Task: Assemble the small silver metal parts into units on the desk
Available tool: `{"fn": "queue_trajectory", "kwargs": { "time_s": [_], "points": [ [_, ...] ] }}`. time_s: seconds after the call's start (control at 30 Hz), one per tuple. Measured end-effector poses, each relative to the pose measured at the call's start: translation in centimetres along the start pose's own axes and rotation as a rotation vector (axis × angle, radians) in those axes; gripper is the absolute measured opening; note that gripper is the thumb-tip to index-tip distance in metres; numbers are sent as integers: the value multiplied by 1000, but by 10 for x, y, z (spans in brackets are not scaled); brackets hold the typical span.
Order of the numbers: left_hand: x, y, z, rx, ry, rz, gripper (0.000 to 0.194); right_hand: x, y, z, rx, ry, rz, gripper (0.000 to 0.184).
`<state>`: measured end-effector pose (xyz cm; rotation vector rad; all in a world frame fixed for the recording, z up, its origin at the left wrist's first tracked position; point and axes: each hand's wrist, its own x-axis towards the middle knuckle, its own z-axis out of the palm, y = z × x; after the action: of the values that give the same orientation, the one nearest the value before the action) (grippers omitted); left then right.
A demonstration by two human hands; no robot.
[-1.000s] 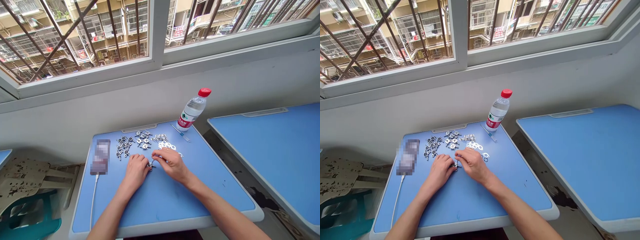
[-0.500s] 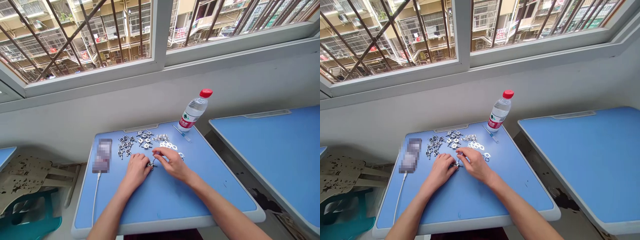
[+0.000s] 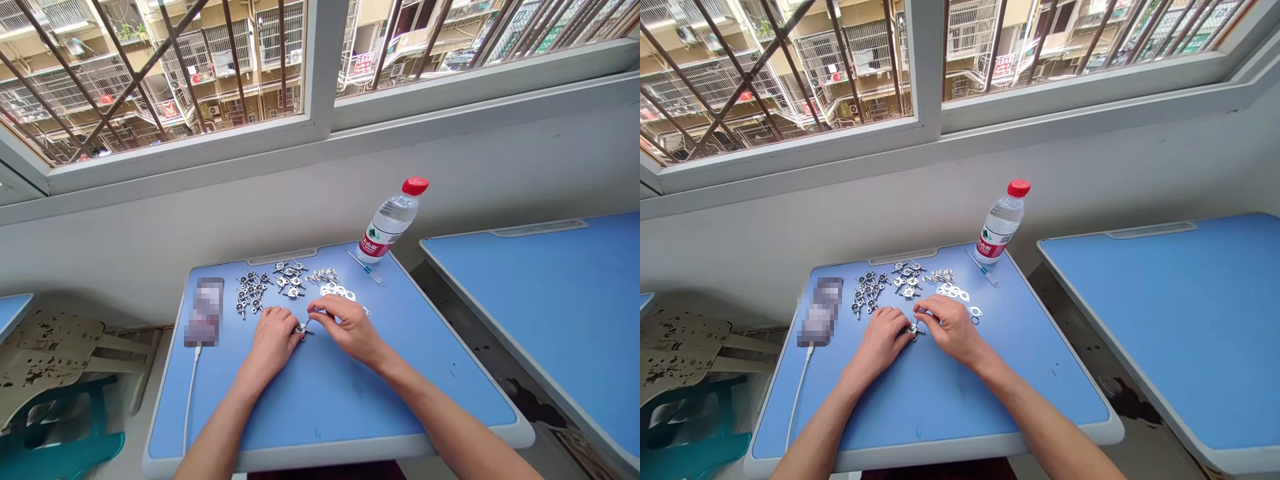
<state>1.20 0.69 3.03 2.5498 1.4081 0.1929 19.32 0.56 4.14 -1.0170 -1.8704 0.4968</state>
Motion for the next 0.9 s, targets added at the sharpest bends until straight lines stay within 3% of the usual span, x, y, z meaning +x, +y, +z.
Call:
{"fn": "queue_trajectory", "kwargs": {
  "time_s": [0.27, 0.43, 0.6, 0.77, 0.9],
  "points": [
    [0, -1, 0, -6, 16, 12, 4, -2, 0, 5, -24, 41, 31, 14],
    [-2, -3, 1, -38, 33, 10, 5, -5, 9, 9, -76, 58, -68, 17],
    [-3, -4, 1, -58, 32, 9, 7, -4, 11, 3, -201, -35, -196, 29],
    [-3, -3, -1, -66, 31, 7, 6, -2, 5, -5, -143, -150, -136, 35],
    [-4, -4, -2, -63, 18, 3, 6, -3, 6, -5, -99, -171, -120, 36]
  ]
}}
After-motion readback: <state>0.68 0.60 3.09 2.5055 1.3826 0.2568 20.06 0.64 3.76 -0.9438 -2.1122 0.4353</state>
